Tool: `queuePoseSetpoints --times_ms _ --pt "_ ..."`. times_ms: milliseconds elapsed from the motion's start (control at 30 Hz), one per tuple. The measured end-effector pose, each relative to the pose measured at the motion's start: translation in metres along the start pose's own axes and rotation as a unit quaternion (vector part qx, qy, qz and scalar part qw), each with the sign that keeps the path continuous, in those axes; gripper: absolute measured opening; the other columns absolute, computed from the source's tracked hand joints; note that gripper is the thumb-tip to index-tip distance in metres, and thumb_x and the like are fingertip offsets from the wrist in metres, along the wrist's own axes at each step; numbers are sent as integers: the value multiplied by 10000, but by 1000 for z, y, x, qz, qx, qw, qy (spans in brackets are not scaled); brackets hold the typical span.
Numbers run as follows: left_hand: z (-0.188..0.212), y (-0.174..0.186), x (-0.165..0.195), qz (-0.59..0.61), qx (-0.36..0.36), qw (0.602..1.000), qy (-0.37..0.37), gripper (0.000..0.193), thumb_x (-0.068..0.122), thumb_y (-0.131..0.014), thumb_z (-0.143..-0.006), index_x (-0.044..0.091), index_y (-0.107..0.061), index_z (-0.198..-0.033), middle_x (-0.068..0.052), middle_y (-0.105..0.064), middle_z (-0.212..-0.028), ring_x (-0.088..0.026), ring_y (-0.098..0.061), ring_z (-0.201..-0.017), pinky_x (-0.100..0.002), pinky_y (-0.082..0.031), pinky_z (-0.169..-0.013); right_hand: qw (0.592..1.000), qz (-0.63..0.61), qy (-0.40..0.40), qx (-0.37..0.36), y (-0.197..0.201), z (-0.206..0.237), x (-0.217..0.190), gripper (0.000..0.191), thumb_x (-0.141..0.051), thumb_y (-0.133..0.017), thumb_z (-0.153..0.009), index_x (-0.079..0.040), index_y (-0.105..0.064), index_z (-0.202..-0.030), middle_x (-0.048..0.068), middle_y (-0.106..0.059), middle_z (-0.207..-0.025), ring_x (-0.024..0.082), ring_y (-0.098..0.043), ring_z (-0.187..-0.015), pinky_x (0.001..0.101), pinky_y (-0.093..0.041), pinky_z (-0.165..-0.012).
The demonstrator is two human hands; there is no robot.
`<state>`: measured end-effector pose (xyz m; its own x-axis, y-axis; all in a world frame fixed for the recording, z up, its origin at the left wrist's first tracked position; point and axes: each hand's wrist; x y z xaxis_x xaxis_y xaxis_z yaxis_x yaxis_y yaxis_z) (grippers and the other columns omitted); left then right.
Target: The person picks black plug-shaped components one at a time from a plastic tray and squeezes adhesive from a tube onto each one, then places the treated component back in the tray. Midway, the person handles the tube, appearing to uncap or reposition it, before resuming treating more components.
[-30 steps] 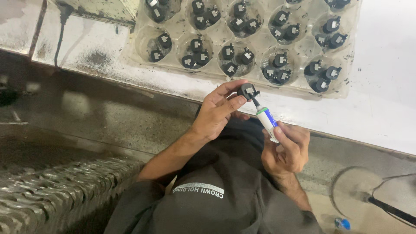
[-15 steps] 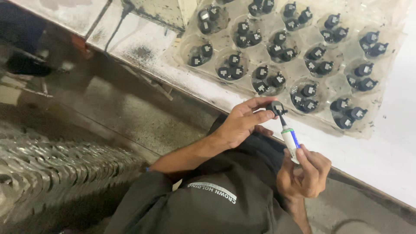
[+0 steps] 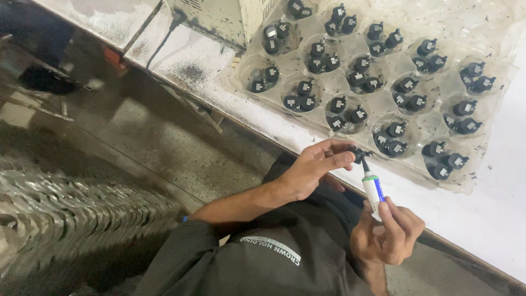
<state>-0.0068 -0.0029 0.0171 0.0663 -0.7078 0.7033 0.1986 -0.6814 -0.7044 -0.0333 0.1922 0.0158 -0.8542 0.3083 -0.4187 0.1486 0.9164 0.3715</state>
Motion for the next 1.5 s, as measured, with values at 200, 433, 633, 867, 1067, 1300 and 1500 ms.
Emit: queuePoseSetpoints --times_ms 200,433,633,867,1067,1300,1500 --pt "1 -5 -5 3 21 1000 23 376 252 -771 -957 13 -595 -1188 -43 -641 -1044 -122 -651 -946 -282 -579 -534 998 14 21 50 -2 0 6 363 73 -817 -915 -52 -623 -1196 167 -668 -1144 337 -608 -982 417 -511 -835" --pt "3 -1 -12 24 36 998 49 338 242 -769 -957 31 -596 -1155 -43 -658 -984 -132 -687 -880 -268 -572 -518 999 40 13 35 8 2 3 386 13 -846 -897 -63 -616 -1198 153 -652 -1142 354 -611 -997 444 -534 -865" --pt "4 -4 -15 30 34 998 43 327 233 -768 -955 40 -586 -1147 -37 -676 -980 -135 -692 -891 -275 -567 -507 999 43 21 20 9 -4 4 409 51 -852 -872 -61 -625 -1193 164 -658 -1122 337 -615 -991 445 -533 -868" --pt "4 -5 -18 25 30 998 50 328 232 -768 -964 33 -577 -1143 -38 -675 -971 -129 -684 -883 -271 -555 -499 999 38 10 5 11 -6 3 414 42 -862 -869 -60 -621 -1190 150 -674 -1126 310 -610 -995 436 -526 -878" --pt "4 -4 -19 29 39 997 54 344 237 -778 -948 45 -575 -1148 -30 -673 -977 -127 -682 -877 -276 -553 -501 1000 27 -2 3 10 -7 2 396 52 -857 -870 -54 -636 -1181 155 -680 -1103 292 -613 -971 414 -517 -849" --pt "4 -5 -14 25 48 997 58 330 239 -776 -940 47 -582 -1127 -36 -684 -1006 -123 -675 -878 -279 -556 -507 1000 19 -2 4 8 -12 0 374 83 -821 -870 -52 -631 -1163 154 -677 -1105 303 -623 -969 432 -522 -874" --pt "3 -4 -17 34 41 997 48 325 236 -784 -946 45 -588 -1122 -36 -682 -995 -126 -674 -882 -277 -557 -505 1000 20 -4 -1 8 -12 0 382 66 -842 -858 -52 -636 -1157 147 -678 -1091 282 -603 -931 420 -502 -832"
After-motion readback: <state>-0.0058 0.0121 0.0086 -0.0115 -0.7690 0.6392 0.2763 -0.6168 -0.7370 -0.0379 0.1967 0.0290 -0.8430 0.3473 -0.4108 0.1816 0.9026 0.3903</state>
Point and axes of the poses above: each hand's wrist, its own z-axis away from the middle knuckle, its own y-axis out of the back of the hand, x = y × z
